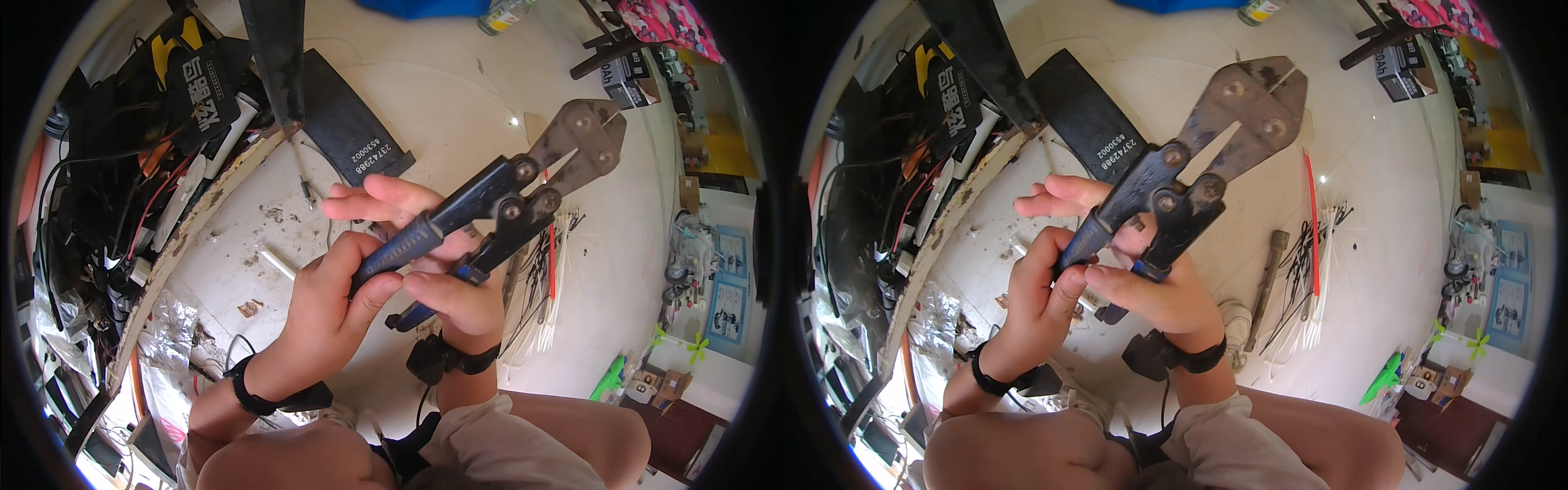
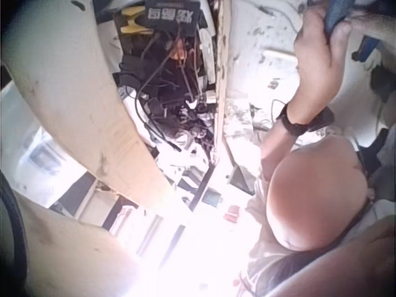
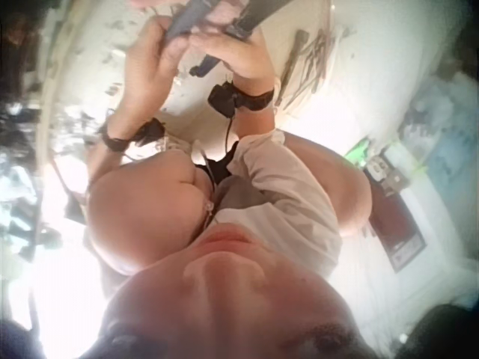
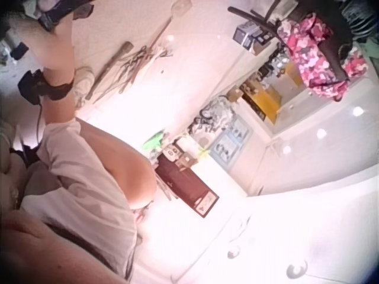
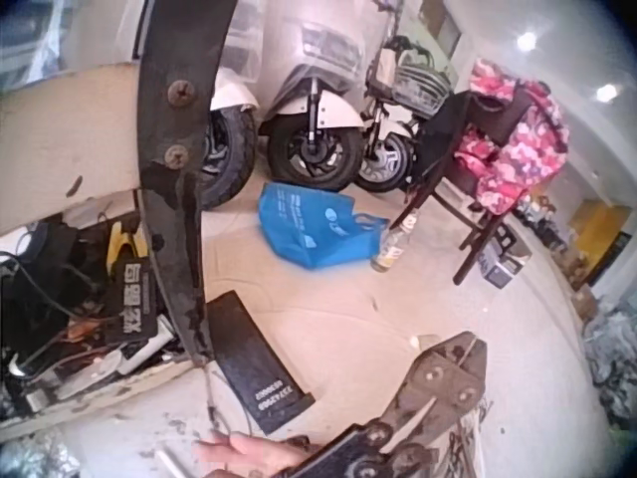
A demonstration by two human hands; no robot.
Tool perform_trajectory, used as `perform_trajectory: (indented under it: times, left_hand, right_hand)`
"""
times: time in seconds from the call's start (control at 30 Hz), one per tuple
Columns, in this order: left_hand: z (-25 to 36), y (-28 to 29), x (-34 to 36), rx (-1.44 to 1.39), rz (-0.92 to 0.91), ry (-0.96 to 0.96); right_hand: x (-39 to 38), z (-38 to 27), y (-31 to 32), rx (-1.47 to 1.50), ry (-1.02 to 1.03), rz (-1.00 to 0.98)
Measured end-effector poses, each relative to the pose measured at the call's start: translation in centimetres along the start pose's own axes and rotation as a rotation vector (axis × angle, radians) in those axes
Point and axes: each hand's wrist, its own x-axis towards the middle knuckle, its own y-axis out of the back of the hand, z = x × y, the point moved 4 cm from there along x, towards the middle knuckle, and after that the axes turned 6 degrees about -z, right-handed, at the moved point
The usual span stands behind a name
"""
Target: Cleaning and repairing components of an electric scooter using various tools and a manual.
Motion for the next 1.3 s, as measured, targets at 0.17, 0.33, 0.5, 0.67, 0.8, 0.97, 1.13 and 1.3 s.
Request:
perform_trajectory:
  times: [0.17, 0.33, 0.5, 0.67, 0.8, 0.97, 1.13, 1.3]
  left_hand:
    - [1.2, 2.2, -0.1, 0.111, 0.074, -0.043]
    - [1.4, 3.4, 0.0, 0.174, 0.083, -0.012]
    - [1.2, 1.8, 0.2, 0.163, -0.017, 0.049]
    - [0.0, 1.9, -0.4, -0.035, 0.078, -0.099]
    - [-1.3, 2.0, -1.0, -0.120, 0.094, 0.002]
    - [-1.2, 1.0, -1.3, 0.014, -0.010, 0.021]
    - [-0.7, -0.7, -1.4, -0.016, -0.114, -0.083]
    - [-1.1, -0.1, -1.7, -0.016, -0.155, -0.121]
  right_hand:
    - [-0.9, 1.6, -1.7, 0.137, 0.123, 0.028]
    - [-2.1, 1.3, -1.5, 0.316, 0.029, 0.072]
    - [-2.1, 1.7, -0.6, 0.287, 0.004, 0.007]
    - [-1.9, 1.6, 0.9, 0.273, 0.278, -0.084]
    - [-2.2, 0.2, 1.9, 0.177, 0.414, 0.226]
    - [-2.2, 0.1, 1.8, 0.158, 0.496, 0.294]
    - [-1.9, 1.0, 2.4, 0.304, 0.425, 0.239]
    - [-1.6, 1.8, 2.2, 0.394, 0.391, 0.223]
